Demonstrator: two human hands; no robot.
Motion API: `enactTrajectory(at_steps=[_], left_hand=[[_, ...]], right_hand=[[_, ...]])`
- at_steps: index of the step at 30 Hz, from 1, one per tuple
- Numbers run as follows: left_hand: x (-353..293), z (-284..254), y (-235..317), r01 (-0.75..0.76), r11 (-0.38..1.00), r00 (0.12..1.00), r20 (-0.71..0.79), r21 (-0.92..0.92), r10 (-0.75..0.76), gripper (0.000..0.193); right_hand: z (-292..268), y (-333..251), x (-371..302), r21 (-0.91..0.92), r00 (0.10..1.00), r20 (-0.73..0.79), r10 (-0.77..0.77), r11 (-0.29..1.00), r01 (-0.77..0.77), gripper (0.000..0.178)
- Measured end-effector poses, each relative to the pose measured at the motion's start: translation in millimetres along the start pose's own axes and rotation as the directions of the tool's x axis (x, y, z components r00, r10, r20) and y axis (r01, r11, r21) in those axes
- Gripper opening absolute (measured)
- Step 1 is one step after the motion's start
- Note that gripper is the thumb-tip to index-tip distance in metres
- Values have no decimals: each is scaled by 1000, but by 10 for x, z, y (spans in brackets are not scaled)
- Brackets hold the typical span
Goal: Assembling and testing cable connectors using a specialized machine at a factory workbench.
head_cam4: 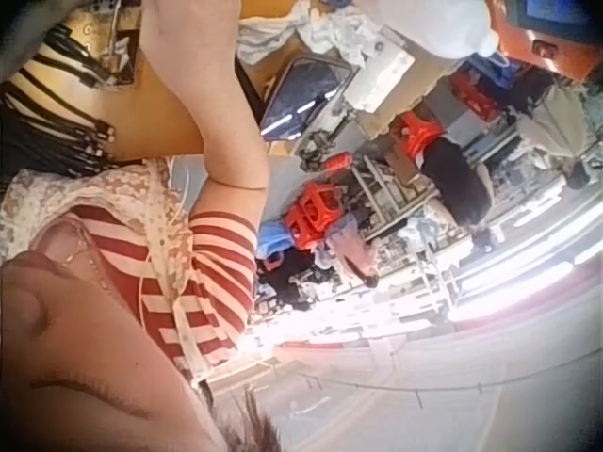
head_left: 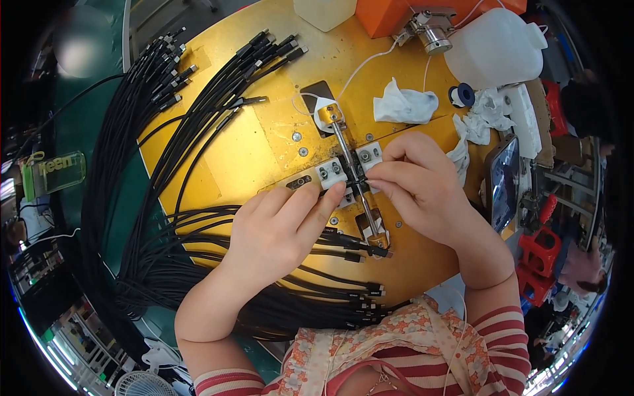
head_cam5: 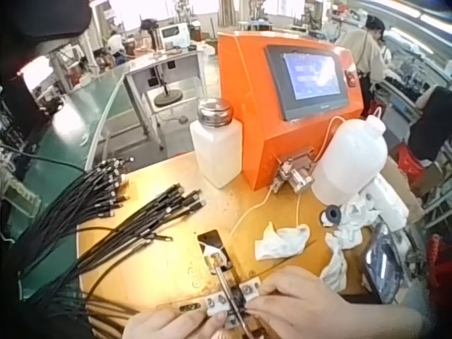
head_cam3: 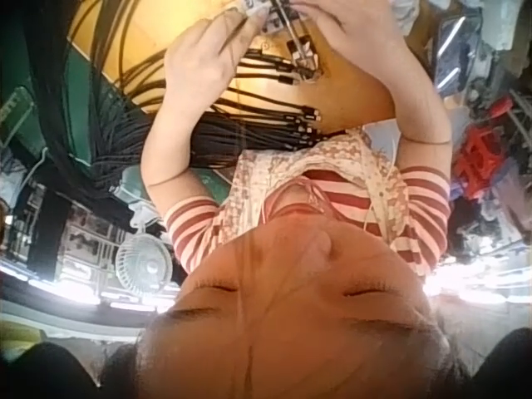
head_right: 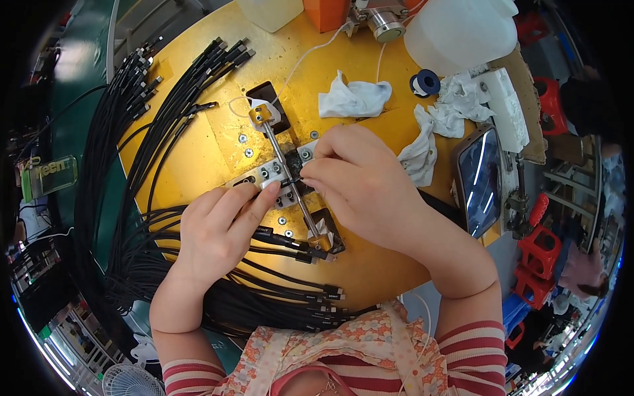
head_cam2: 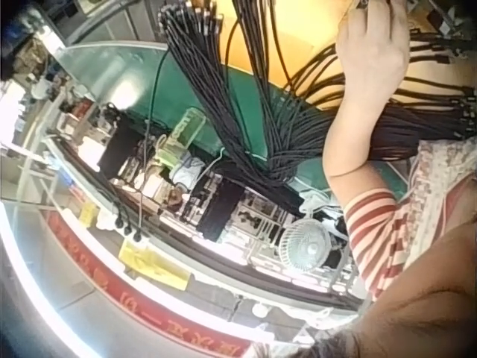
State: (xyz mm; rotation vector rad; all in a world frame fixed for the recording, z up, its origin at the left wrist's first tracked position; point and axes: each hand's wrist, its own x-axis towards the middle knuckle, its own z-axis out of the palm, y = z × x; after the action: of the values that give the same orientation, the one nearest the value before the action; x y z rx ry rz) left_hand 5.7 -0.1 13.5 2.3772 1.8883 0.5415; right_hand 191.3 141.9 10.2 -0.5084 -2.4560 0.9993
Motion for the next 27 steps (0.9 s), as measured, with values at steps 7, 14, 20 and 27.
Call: enactTrajectory(at_steps=[7,14,20,27], left_hand=[[7,23,14,-8,999,1000,4,35,8,43],[-24,49,-27,-15,999,1000,-7,30,15,45],[-17,49,-28,-27,999,1000,3,22,26,46],[-40,16,-14,4,1000,1000,8,19,-4,44]], right_hand=[[-20,-56,-50,-206,992,55,-114,971,123,17],[-80,-139,-45,-94,970,200,-139,983,160,21],[-31,-186,-153,108,934,214,-286,957,269,21],[-173,-157,-63,160,983,181,-36,987,7,16]])
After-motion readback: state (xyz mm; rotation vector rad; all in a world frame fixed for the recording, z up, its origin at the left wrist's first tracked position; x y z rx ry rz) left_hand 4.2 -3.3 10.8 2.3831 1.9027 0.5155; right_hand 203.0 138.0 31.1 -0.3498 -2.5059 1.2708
